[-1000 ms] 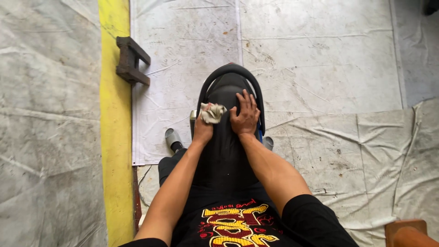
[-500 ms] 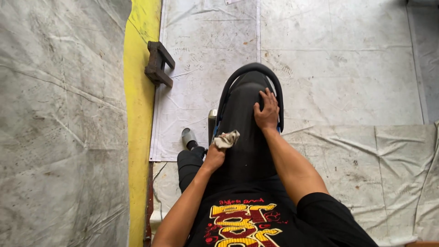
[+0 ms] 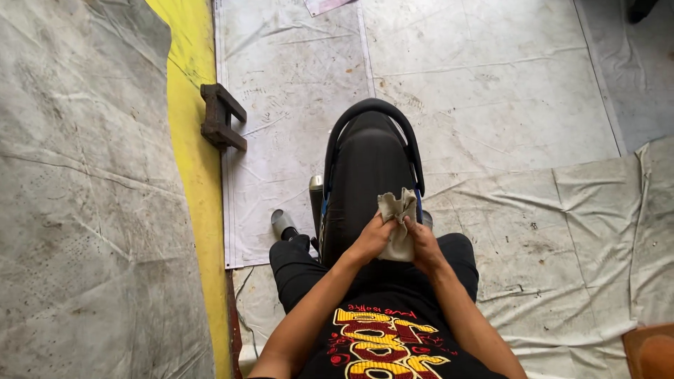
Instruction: The person sits on the floor and wipes a black motorcycle seat with a white cloth. They hold a spray can in their left hand while using the cloth in their right hand to clean the seat surface.
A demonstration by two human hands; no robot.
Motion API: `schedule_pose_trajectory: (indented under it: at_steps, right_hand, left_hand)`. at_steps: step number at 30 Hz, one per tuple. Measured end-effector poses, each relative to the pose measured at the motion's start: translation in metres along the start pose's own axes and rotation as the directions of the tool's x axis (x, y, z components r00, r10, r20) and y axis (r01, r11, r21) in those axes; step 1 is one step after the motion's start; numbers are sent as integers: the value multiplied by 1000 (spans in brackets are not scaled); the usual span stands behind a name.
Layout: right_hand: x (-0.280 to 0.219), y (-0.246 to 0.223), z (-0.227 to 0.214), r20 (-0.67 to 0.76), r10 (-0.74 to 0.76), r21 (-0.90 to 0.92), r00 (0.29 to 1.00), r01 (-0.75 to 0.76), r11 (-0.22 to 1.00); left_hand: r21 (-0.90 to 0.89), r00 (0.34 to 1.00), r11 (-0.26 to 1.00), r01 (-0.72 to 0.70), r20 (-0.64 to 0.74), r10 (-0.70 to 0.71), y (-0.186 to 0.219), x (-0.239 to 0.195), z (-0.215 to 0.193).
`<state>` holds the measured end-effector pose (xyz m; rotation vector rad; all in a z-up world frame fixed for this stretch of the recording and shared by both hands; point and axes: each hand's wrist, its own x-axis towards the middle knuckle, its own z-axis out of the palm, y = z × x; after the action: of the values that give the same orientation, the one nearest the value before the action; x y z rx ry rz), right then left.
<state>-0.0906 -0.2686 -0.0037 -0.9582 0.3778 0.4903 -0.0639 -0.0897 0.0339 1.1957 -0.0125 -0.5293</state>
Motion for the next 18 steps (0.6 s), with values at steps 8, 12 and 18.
schedule_pose_trajectory:
  at_steps: [8, 12, 18]
  right_hand:
    - [-20, -67, 12, -357, -372, -399, 857, 221, 890]
    - [-33, -83, 40, -311, -703, -856, 639, 134, 500]
    - [-11, -2, 23, 304, -598, -950, 741, 186, -252]
  left_hand:
    - [578, 826, 815, 41, -479, 298, 33, 15, -30]
    - [652, 575, 679, 338, -714, 399, -3, 50, -76]
    - [614, 596, 553, 563, -765, 243, -11, 65, -72]
